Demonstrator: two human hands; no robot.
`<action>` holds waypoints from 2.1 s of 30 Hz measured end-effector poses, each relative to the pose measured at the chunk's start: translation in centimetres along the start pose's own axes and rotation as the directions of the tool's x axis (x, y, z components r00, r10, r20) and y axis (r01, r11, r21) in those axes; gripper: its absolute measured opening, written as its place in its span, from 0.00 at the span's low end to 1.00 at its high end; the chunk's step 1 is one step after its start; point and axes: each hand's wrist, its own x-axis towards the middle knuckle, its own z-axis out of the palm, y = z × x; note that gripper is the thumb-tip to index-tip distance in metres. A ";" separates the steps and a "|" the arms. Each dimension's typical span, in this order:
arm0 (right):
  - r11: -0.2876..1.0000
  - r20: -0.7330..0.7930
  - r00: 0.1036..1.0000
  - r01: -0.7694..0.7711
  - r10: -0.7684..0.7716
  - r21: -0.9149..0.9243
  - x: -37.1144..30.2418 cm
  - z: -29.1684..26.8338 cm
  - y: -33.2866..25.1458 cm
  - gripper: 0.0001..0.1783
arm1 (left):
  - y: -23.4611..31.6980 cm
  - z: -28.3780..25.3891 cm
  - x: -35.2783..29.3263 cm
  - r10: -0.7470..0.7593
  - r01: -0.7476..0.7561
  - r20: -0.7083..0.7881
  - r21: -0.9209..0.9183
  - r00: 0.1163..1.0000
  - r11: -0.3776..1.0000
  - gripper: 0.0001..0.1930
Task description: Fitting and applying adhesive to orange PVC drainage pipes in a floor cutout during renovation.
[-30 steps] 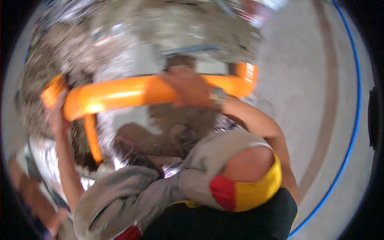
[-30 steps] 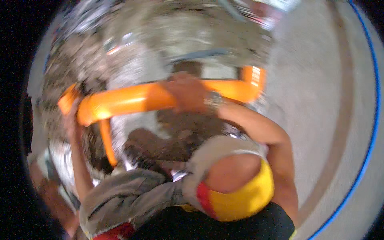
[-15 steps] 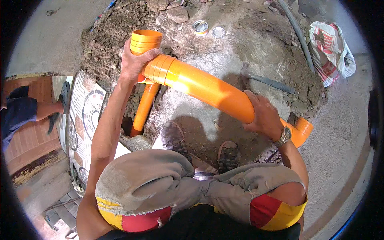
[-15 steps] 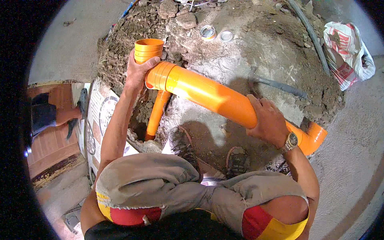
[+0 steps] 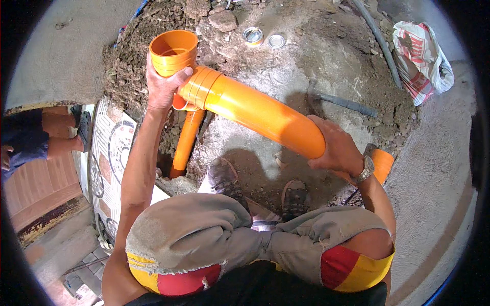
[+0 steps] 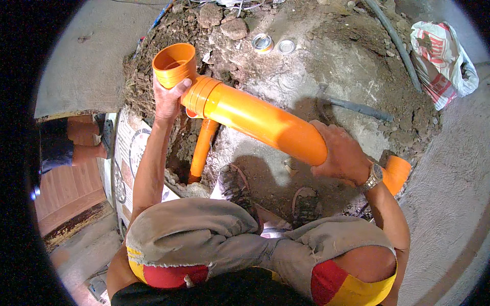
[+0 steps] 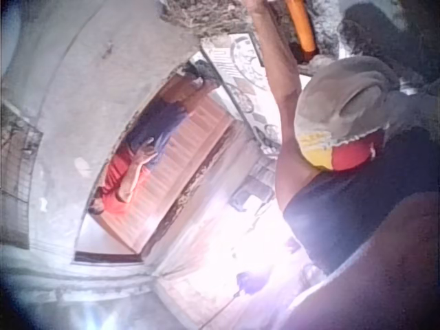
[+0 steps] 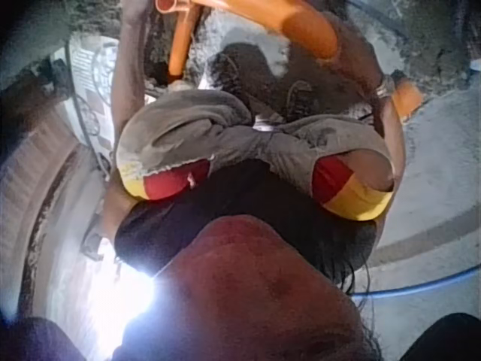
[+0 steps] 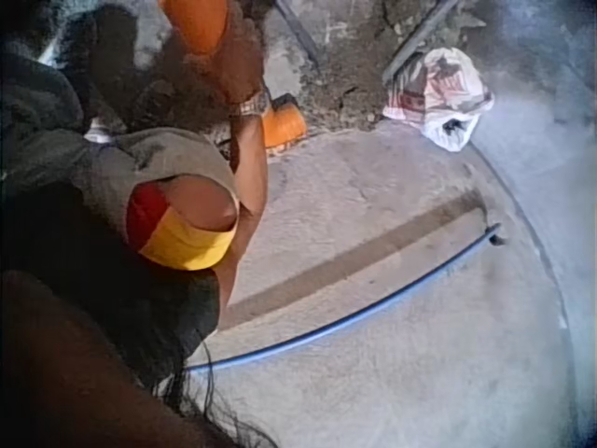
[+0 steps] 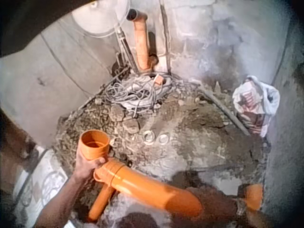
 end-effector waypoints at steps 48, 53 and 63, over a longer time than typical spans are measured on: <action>0.961 -0.011 0.994 -0.107 0.108 -0.254 -1.8 4.9 3.7 0.60 | -0.7 -0.9 -5.6 -0.598 0.559 0.453 0.234 0.662 0.796 0.47; 0.956 0.029 0.993 -0.106 0.118 -0.272 -1.1 5.4 4.3 0.50 | -3.9 -2.1 -5.7 -0.585 0.556 0.483 0.221 0.651 0.801 0.40; 0.980 -0.075 0.988 0.122 -0.135 -0.155 -0.9 4.7 7.9 0.34 | -7.3 -3.6 -8.2 -0.641 0.629 0.438 0.196 0.631 0.753 0.45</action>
